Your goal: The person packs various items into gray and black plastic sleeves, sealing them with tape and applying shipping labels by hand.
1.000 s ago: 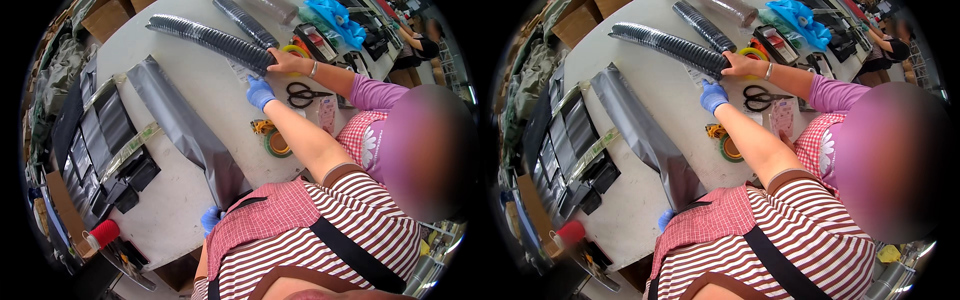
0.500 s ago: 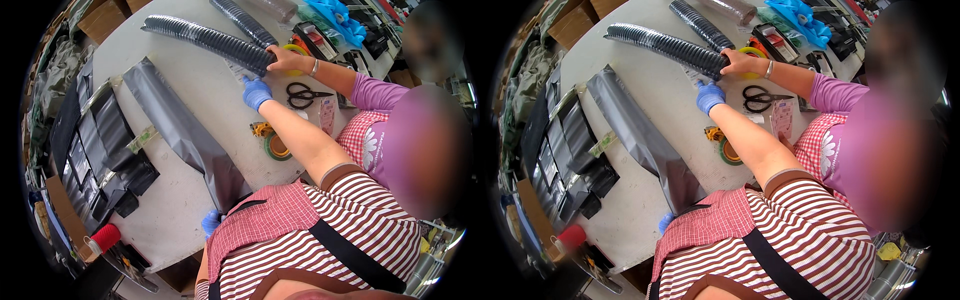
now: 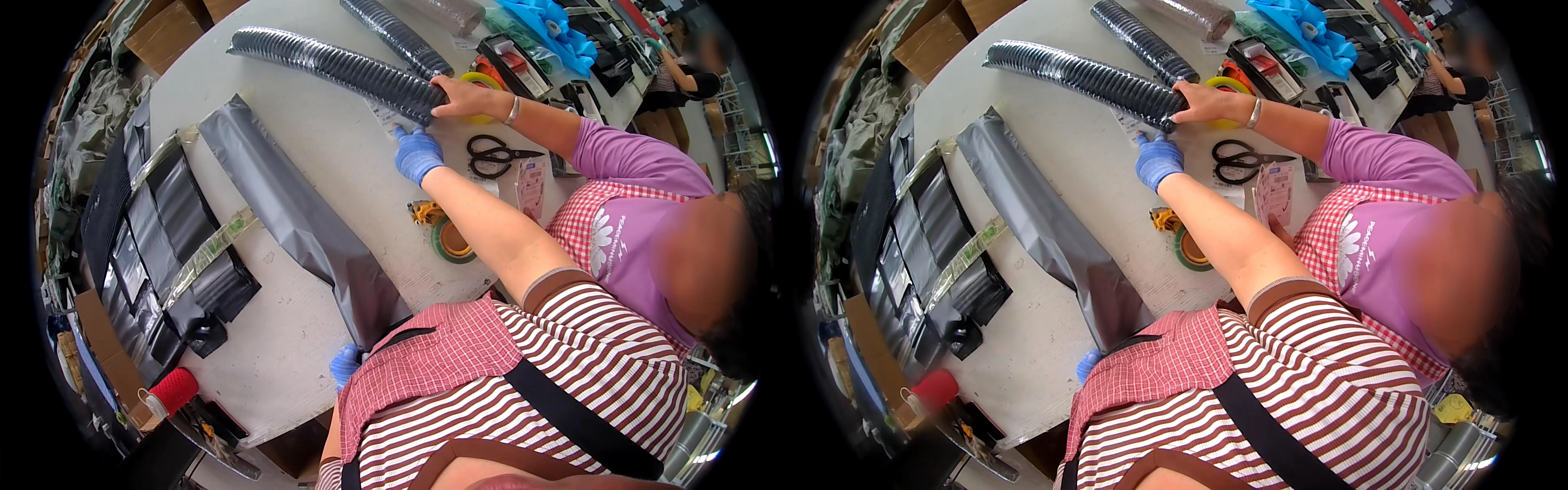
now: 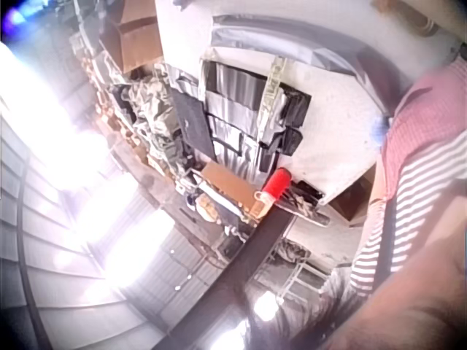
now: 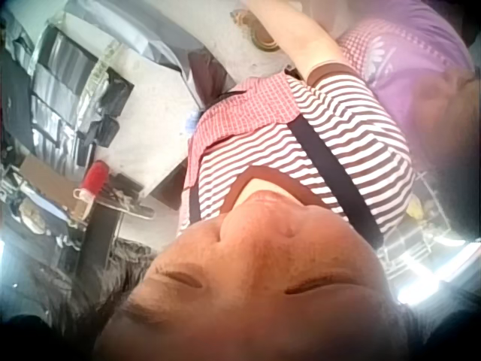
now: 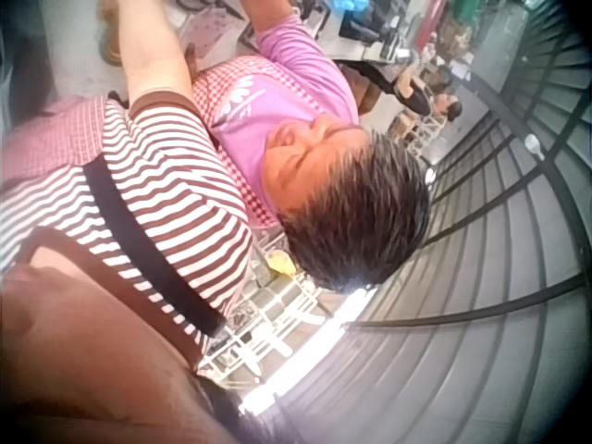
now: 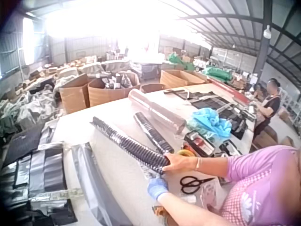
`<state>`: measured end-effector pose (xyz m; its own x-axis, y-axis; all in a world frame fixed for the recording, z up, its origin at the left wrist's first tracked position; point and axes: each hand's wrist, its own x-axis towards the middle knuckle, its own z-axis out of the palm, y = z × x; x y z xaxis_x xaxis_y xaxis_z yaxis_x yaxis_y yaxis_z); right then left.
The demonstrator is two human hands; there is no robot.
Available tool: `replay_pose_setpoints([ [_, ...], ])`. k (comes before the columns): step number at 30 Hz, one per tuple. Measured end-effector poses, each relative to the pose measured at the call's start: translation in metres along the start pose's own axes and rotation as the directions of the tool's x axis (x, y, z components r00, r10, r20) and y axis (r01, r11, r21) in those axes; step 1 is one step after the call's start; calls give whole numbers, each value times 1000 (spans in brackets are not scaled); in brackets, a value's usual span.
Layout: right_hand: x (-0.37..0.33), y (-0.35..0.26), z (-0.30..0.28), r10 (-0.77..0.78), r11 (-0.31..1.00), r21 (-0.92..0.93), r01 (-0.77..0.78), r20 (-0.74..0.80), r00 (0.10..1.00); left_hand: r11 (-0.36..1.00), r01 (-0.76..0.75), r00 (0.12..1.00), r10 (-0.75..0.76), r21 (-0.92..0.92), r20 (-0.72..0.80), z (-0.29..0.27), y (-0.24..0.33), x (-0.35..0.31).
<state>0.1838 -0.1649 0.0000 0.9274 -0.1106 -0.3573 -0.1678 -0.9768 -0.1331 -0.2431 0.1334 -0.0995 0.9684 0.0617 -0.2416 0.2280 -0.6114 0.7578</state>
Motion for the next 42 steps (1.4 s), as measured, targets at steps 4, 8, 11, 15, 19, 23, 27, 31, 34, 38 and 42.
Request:
replay_pose_setpoints([
  [4,-3,1,3,-19,999,30,20,-42,999,999,-9,1000,8,-37,-15,3,-4,0],
  [8,-4,2,3,-47,998,37,50,-63,997,996,-7,999,3,-87,-47,7,-7,-2],
  [11,1,9,9,-46,998,34,50,-88,995,999,-27,999,25,-30,-49,6,5,-1],
  [15,5,10,15,-36,998,41,40,-101,994,971,-125,992,121,205,35,-14,35,9],
  [19,7,11,16,-45,999,19,47,-113,993,977,-135,990,128,165,53,-17,38,10],
  [23,1,6,12,-55,998,28,59,-129,990,971,-152,987,140,184,79,-16,37,11],
  [27,4,9,14,-40,999,22,42,-111,993,968,-135,989,119,213,85,-16,37,11],
  [31,4,6,10,-26,999,24,28,-93,995,964,-158,986,141,213,94,-22,45,12],
  [34,3,4,11,-14,999,36,19,-119,993,964,-181,983,170,193,76,-24,48,13],
  [38,3,4,10,-16,998,56,22,-112,994,969,-176,984,168,173,61,-25,53,15],
  [42,3,10,13,-24,997,66,33,-131,991,968,-175,985,174,178,21,-23,57,15],
])
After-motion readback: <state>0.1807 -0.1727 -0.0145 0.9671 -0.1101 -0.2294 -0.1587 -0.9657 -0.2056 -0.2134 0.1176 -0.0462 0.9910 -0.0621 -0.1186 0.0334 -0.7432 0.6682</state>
